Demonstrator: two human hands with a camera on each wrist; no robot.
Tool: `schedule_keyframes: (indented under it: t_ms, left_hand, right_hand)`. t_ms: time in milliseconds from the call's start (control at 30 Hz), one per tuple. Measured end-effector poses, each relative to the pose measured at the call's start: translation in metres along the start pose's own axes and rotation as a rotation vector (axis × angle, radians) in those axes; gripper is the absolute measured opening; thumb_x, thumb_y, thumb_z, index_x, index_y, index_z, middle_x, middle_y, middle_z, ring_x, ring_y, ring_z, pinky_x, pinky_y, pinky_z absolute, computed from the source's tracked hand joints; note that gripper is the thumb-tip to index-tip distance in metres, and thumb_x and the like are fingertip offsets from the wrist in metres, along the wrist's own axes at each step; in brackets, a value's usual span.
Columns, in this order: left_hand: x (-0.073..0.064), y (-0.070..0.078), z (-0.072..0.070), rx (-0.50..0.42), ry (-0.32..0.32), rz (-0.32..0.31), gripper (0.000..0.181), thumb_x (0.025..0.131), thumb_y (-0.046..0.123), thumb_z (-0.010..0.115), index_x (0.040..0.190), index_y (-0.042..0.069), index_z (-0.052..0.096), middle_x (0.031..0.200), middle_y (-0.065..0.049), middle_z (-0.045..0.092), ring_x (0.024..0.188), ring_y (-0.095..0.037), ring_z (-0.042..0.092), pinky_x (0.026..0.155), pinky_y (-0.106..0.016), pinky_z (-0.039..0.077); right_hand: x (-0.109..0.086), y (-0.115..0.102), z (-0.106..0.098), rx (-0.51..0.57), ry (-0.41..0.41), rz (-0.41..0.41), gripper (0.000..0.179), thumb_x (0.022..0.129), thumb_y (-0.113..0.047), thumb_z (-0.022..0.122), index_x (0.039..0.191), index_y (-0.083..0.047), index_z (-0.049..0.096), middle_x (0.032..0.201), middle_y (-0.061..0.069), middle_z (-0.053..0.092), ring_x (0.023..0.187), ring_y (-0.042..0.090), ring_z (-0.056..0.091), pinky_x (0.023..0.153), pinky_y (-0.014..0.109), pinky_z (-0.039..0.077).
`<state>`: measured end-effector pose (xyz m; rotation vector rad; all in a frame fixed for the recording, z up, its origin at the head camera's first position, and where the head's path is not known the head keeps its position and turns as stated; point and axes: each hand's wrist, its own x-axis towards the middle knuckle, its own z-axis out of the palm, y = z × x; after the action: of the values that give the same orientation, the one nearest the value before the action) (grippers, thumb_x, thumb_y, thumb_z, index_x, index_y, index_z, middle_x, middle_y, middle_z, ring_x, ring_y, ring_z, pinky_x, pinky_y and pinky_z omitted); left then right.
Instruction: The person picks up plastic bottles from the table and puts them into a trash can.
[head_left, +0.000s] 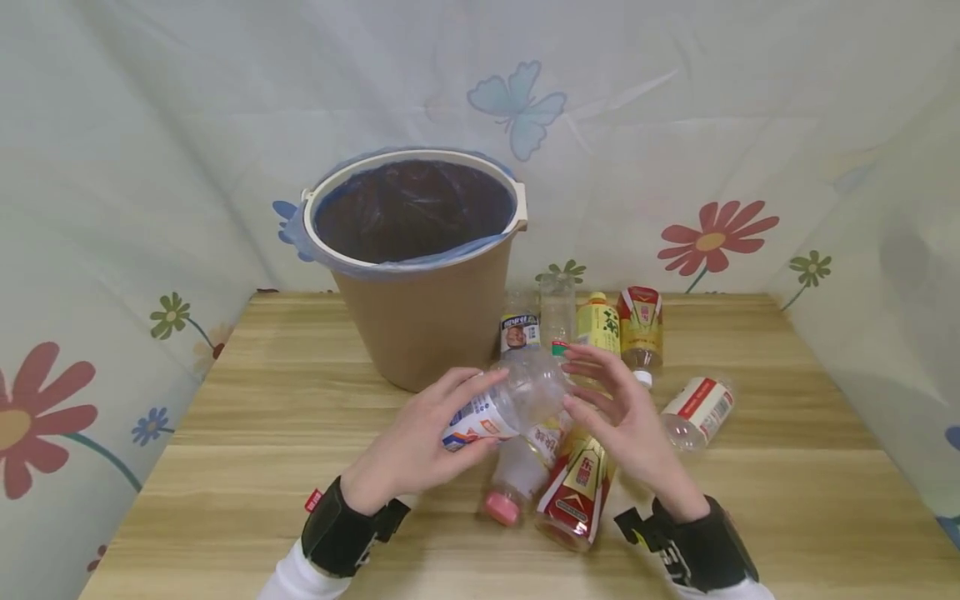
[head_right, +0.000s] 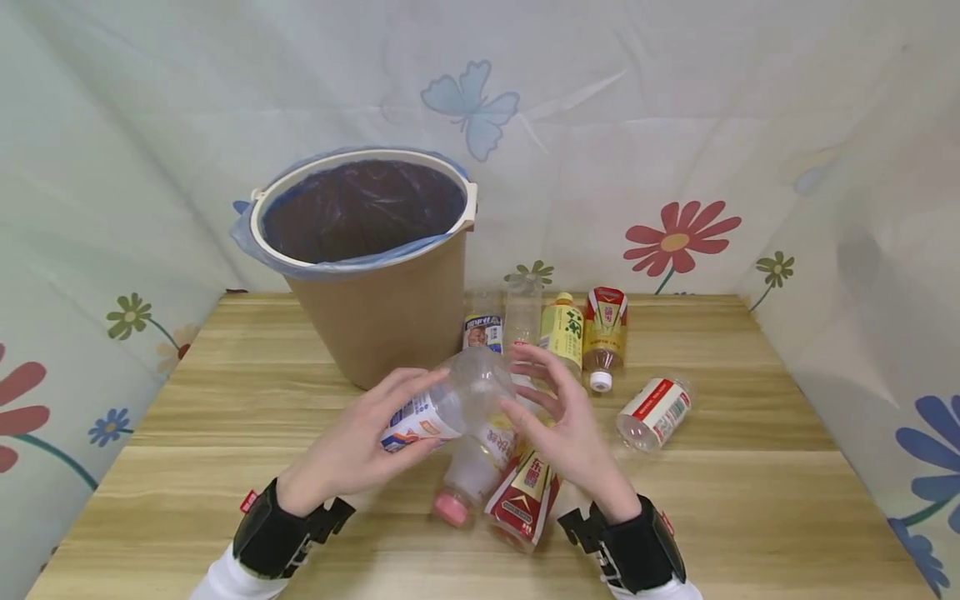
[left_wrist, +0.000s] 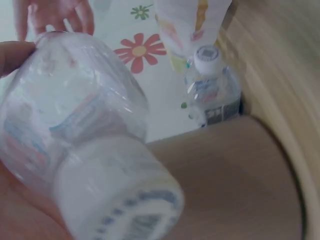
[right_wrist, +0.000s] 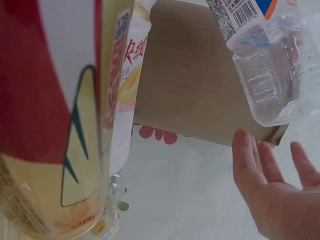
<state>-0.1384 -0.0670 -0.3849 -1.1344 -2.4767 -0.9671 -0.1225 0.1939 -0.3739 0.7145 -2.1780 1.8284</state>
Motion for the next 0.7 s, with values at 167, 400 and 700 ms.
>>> schedule_keyframes:
  t_ms: [167,400,700]
  left_hand:
    - [0.004,0.004,-0.013,0.013,0.023,0.011,0.074,0.081,0.027,0.069,0.146,0.028,0.034,0.129,0.000,0.046,0.099,-0.010,0.050,0.072,-0.026,0.050]
    - [0.015,0.023,-0.039,-0.007,0.059,-0.057,0.077,0.080,0.021,0.067,0.147,0.029,0.030,0.131,-0.002,0.043,0.093,-0.012,0.052,0.067,-0.025,0.051]
    - [0.051,0.044,-0.103,-0.010,0.214,-0.043,0.079,0.081,0.021,0.069,0.149,0.023,0.028,0.123,-0.007,0.051,0.089,-0.016,0.052,0.062,-0.030,0.050]
  right_hand:
    - [0.000,-0.003,0.000,-0.034,0.065,0.033,0.044,0.092,0.004,0.054,0.134,0.000,0.045,0.128,0.012,0.051,0.115,0.028,0.052,0.091,0.022,0.048]
    - [0.007,-0.011,-0.003,-0.052,0.052,0.009,0.044,0.090,0.006,0.056,0.132,-0.001,0.046,0.126,0.015,0.052,0.112,0.027,0.054,0.089,0.021,0.049]
    - [0.015,-0.022,0.001,-0.066,0.019,0.007,0.045,0.090,0.005,0.055,0.133,-0.003,0.045,0.129,0.015,0.052,0.112,0.025,0.054,0.088,0.021,0.049]
